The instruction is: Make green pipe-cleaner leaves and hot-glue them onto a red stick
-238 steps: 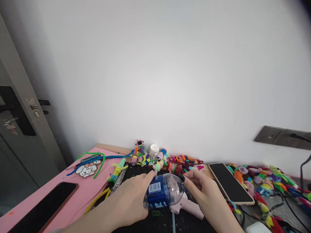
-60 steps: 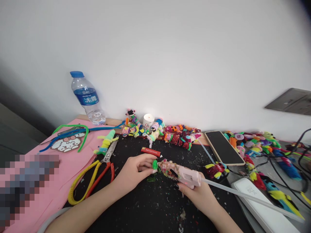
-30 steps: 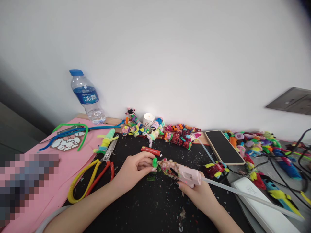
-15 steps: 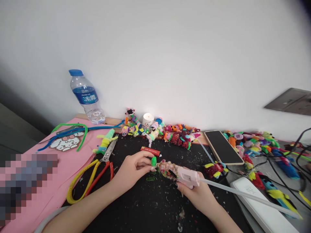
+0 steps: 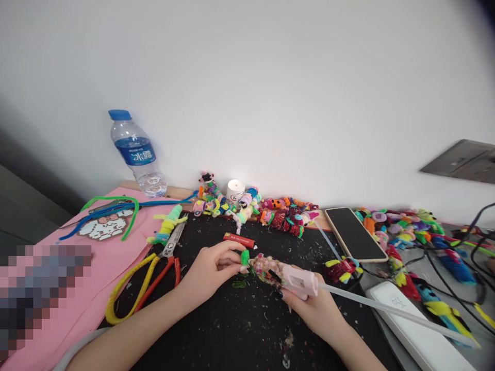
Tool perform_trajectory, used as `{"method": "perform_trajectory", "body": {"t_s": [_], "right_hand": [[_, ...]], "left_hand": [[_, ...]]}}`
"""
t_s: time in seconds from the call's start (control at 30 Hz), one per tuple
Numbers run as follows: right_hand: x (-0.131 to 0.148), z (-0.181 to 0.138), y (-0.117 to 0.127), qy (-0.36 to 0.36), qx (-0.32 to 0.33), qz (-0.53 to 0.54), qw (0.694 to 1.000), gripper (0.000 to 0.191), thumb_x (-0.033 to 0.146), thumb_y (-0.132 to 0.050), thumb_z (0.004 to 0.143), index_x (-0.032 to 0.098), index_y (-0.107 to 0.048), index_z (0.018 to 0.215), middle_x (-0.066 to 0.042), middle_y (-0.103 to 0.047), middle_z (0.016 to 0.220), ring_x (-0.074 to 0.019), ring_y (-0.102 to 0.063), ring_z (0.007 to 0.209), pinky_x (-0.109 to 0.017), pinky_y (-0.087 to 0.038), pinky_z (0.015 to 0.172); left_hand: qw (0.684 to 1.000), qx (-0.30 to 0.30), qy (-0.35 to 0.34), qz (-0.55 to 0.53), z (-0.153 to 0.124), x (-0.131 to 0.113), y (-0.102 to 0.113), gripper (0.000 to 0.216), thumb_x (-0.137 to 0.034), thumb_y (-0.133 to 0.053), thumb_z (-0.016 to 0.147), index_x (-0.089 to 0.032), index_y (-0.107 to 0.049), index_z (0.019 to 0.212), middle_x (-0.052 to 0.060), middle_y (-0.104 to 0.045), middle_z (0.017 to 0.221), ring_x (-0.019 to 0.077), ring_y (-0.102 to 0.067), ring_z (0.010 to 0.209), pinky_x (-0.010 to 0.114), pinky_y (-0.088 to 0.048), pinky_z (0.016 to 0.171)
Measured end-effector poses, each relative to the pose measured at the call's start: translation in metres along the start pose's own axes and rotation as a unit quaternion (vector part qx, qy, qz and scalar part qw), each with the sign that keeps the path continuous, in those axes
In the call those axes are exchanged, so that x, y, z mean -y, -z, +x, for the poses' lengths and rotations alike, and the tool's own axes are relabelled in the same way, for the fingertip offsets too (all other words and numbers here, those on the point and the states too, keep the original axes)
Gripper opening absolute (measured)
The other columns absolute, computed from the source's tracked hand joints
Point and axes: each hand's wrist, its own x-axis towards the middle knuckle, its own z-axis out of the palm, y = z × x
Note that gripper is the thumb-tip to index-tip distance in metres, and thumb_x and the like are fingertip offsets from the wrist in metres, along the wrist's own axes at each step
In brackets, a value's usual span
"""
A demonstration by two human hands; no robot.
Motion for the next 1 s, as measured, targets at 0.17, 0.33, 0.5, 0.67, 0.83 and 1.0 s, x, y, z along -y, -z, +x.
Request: {"method": "perform_trajectory", "body": {"t_s": [0.17, 0.33, 0.5, 0.67, 0.83, 1.0], "right_hand": [[0.0030, 0.0026, 0.0008, -0.002, -0.012, 0.008, 1.000, 0.016, 0.028, -0.053, 0.075, 0.019, -0.066, 0.080, -0.003, -0.065, 0.071, -0.0188, -0.061, 0.063, -0.027, -0.051, 0.058], [0.0008, 0.0030, 0.0010, 0.002, 0.000, 0.008, 1.000, 0.019, 0.030, -0.052, 0.077, 0.017, -0.065, 0.084, -0.002, -0.064, 0.066, -0.0167, -0.058, 0.057, -0.026, -0.050, 0.056], [-0.0037, 0.0012, -0.0004, -0.011, -0.001, -0.012, 1.000, 0.023, 0.033, -0.052, 0.077, 0.017, -0.066, 0.085, -0.004, -0.064, 0.064, -0.0186, -0.059, 0.057, -0.029, -0.050, 0.056], [-0.0021, 0.0017, 0.0008, -0.003, -0.003, -0.018, 1.000, 0.022, 0.033, -0.051, 0.077, 0.018, -0.066, 0.083, -0.003, -0.064, 0.064, -0.0179, -0.058, 0.056, -0.028, -0.050, 0.055], [0.0005, 0.0022, 0.0022, 0.013, -0.006, -0.016, 1.000, 0.018, 0.029, -0.051, 0.078, 0.020, -0.066, 0.085, -0.003, -0.066, 0.073, -0.0197, -0.061, 0.066, -0.029, -0.050, 0.063], [0.0003, 0.0004, 0.0011, 0.013, 0.002, -0.020, 1.000, 0.016, 0.029, -0.051, 0.078, 0.021, -0.064, 0.075, -0.002, -0.062, 0.066, -0.0181, -0.059, 0.059, -0.025, -0.049, 0.055]], "left_hand": [[1.000, 0.005, 0.008, 0.013, -0.0004, -0.0008, -0.0004, 0.022, -0.018, -0.061, 0.074, -0.017, -0.058, 0.095, 0.002, -0.071, 0.080, 0.0183, -0.067, 0.079, 0.026, -0.050, 0.074], [0.999, 0.006, 0.015, 0.035, -0.0008, -0.0025, -0.0006, 0.022, -0.019, -0.061, 0.073, -0.017, -0.060, 0.095, 0.002, -0.071, 0.080, 0.0190, -0.067, 0.079, 0.027, -0.051, 0.075], [0.999, 0.009, 0.015, 0.041, -0.0009, -0.0027, -0.0007, 0.022, -0.018, -0.060, 0.073, -0.017, -0.060, 0.095, 0.003, -0.072, 0.081, 0.0190, -0.067, 0.080, 0.027, -0.051, 0.076], [0.999, 0.008, 0.012, 0.043, -0.0006, -0.0033, -0.0006, 0.022, -0.018, -0.060, 0.073, -0.017, -0.061, 0.095, 0.002, -0.071, 0.080, 0.0187, -0.067, 0.079, 0.027, -0.051, 0.075], [0.999, 0.003, 0.006, 0.034, -0.0004, -0.0009, 0.0001, 0.020, -0.018, -0.060, 0.074, -0.018, -0.060, 0.094, 0.001, -0.071, 0.078, 0.0178, -0.067, 0.077, 0.026, -0.051, 0.074], [1.000, -0.006, 0.006, 0.023, 0.0000, 0.0014, 0.0010, 0.020, -0.019, -0.060, 0.075, -0.017, -0.059, 0.094, 0.002, -0.071, 0.078, 0.0185, -0.067, 0.079, 0.026, -0.051, 0.074]]}}
